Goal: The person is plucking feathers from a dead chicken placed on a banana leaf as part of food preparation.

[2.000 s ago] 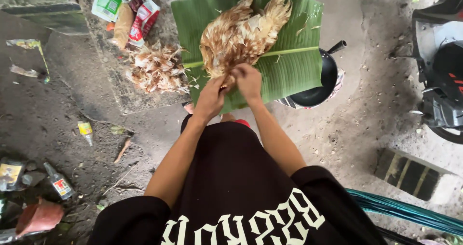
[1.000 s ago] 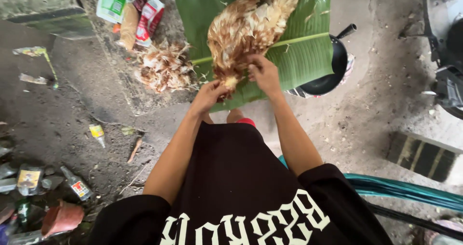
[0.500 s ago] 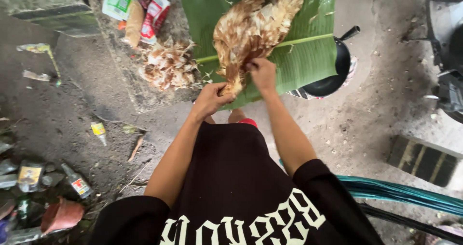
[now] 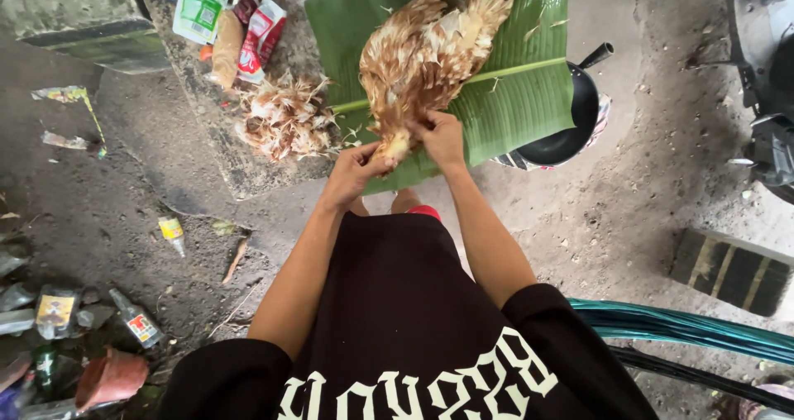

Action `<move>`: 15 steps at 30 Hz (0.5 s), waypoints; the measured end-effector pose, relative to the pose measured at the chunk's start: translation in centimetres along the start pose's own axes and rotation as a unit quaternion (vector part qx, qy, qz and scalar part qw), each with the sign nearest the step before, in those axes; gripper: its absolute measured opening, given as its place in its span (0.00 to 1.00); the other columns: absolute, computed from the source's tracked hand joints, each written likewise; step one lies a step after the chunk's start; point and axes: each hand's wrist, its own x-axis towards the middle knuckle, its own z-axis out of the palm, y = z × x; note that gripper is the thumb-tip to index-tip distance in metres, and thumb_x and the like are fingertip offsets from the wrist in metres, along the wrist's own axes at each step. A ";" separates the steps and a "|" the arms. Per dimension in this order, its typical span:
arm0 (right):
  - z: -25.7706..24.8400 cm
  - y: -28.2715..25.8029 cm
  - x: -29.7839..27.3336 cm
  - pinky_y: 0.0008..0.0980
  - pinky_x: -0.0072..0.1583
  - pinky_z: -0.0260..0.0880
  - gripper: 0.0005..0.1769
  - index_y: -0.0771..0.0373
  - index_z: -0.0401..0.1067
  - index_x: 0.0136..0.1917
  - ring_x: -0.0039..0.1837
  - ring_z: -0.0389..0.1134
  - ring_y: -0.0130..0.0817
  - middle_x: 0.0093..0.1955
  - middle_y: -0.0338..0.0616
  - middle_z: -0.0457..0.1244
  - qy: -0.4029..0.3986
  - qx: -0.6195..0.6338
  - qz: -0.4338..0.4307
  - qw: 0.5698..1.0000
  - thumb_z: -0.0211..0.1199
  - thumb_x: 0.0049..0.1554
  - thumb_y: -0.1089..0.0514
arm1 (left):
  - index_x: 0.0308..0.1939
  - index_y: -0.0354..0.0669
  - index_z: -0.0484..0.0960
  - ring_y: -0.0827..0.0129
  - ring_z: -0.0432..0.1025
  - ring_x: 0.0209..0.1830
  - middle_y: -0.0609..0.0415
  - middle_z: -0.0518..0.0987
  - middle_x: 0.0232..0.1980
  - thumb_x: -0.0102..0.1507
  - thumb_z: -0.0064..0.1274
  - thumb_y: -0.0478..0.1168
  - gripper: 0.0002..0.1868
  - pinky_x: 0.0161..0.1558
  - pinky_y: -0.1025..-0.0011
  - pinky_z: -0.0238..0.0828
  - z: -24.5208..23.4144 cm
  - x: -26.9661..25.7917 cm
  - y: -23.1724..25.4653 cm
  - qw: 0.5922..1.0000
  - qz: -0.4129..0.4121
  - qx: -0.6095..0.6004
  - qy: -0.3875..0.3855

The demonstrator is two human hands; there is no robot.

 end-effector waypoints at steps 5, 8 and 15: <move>-2.6 -3.2 0.9 0.30 0.40 0.72 0.15 0.64 0.80 0.54 0.35 0.70 0.27 0.37 0.45 0.71 0.057 -0.011 0.080 0.995 0.71 0.55 0.56 | 0.56 0.31 0.83 0.80 0.72 0.37 0.59 0.81 0.41 0.64 0.61 0.38 0.19 0.41 0.77 0.71 0.1 0.4 0.4 0.999 -0.001 0.032 0.002; -2.3 -3.7 0.1 0.34 0.46 0.74 0.20 0.63 0.79 0.57 0.42 0.73 0.33 0.43 0.48 0.72 -0.023 -0.054 0.017 0.998 0.71 0.56 0.49 | 0.52 0.31 0.83 0.75 0.74 0.37 0.53 0.82 0.41 0.62 0.64 0.40 0.19 0.41 0.73 0.73 1.0 0.8 -0.1 0.988 0.012 0.149 0.027; -0.7 -6.3 -0.8 0.39 0.53 0.70 0.27 0.63 0.75 0.56 0.49 0.73 0.45 0.47 0.50 0.71 -0.173 -0.054 -0.025 0.983 0.73 0.50 0.46 | 0.48 0.39 0.85 0.63 0.80 0.34 0.47 0.85 0.37 0.54 0.66 0.43 0.20 0.40 0.64 0.76 2.7 -0.2 0.6 0.928 0.025 0.358 0.101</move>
